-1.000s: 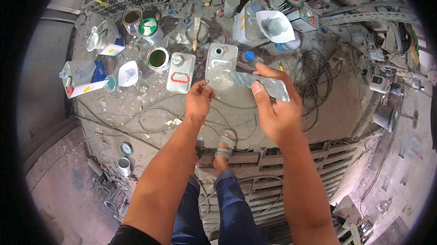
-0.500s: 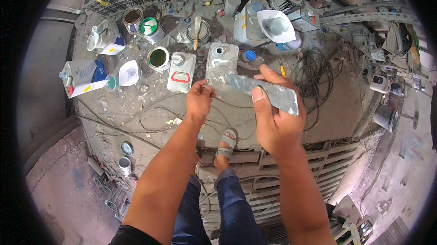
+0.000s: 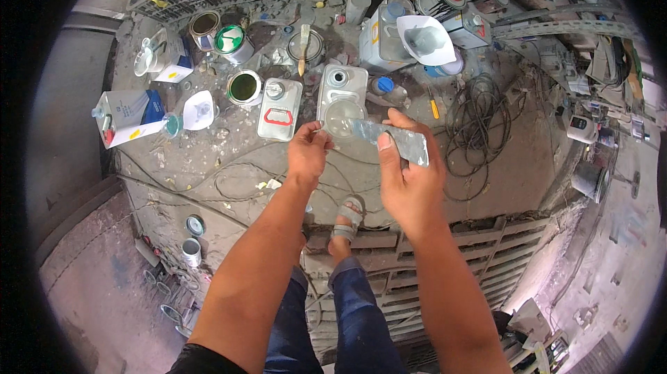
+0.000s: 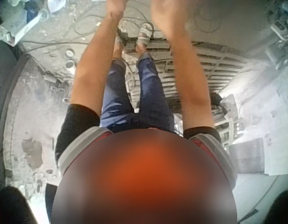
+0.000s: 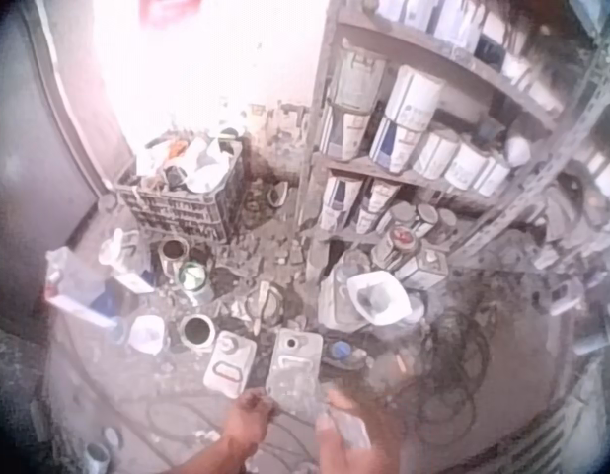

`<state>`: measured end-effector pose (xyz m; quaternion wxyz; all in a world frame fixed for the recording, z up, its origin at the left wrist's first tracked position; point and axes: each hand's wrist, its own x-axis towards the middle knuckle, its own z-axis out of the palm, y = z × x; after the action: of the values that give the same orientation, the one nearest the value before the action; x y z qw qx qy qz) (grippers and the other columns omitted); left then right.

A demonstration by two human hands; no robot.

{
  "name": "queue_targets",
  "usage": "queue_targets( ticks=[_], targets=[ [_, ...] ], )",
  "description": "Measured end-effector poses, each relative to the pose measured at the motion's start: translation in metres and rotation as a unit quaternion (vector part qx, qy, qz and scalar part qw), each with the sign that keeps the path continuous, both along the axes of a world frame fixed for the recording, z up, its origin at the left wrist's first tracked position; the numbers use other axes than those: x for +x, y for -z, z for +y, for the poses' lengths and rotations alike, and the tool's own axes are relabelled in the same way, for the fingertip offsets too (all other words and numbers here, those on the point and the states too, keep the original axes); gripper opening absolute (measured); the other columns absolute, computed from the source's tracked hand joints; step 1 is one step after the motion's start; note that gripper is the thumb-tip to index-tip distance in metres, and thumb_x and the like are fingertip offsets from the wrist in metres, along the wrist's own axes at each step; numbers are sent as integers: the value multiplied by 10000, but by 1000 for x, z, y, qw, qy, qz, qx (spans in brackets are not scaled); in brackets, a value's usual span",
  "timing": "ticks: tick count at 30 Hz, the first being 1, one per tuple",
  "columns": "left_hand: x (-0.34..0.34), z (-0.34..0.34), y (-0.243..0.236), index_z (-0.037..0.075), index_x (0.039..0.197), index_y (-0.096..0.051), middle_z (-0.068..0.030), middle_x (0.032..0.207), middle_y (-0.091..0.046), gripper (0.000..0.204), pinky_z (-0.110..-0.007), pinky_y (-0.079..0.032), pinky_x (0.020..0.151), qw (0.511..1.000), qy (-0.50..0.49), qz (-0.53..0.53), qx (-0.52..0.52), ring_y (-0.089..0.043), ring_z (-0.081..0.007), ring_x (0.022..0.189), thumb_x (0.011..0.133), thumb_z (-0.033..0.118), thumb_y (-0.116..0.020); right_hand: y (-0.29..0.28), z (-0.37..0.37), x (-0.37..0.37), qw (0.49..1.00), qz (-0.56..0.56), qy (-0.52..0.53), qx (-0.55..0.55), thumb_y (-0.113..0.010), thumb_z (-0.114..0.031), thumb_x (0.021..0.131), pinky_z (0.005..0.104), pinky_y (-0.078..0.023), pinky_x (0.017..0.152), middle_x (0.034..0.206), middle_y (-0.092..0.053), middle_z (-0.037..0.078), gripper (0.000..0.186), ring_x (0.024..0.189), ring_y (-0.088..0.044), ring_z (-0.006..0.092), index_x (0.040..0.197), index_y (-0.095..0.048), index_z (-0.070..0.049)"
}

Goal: The person mixes paint in a bucket using a spray gun, then retrieves a plastic cup and pours liquid from a large container into it. They use a metal ruler to scrape the cup's interior and pour the contents into a funnel placed over the bucket. The person repeats the pouring and scraping steps to transfer the liquid into the bucket.

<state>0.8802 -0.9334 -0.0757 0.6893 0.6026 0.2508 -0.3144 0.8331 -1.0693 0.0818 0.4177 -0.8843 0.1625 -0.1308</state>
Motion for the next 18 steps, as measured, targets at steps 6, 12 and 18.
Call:
queue_targets(
  ticks=[6,12,18],
  targets=[
    [0,2,4,-10,1159,-513,-45,835,-603,257,-233,-430,605,1000,11,-5,6,-560,-112,703,910,52,-523,-31,-1,6,999,-35,-7,25,-597,-76,886,297,-474,823,1018,-631,129,290,913,-606,172,1147,-556,44],
    [1,1,4,-17,1153,-519,-49,837,-611,256,-230,-428,604,1000,17,-9,15,-564,-110,695,907,52,-523,-33,-19,13,997,-41,-68,11,-585,-61,885,290,-463,830,1042,-629,126,306,917,-599,166,1173,-548,35],
    [0,-1,2,-14,1151,-521,-46,841,-614,258,-228,-426,599,1000,6,-8,7,-565,-109,695,904,59,-526,3,-14,-1,999,21,-4,29,-571,-122,914,281,-466,807,1038,-626,105,316,906,-579,144,1195,-538,19]
  ],
)
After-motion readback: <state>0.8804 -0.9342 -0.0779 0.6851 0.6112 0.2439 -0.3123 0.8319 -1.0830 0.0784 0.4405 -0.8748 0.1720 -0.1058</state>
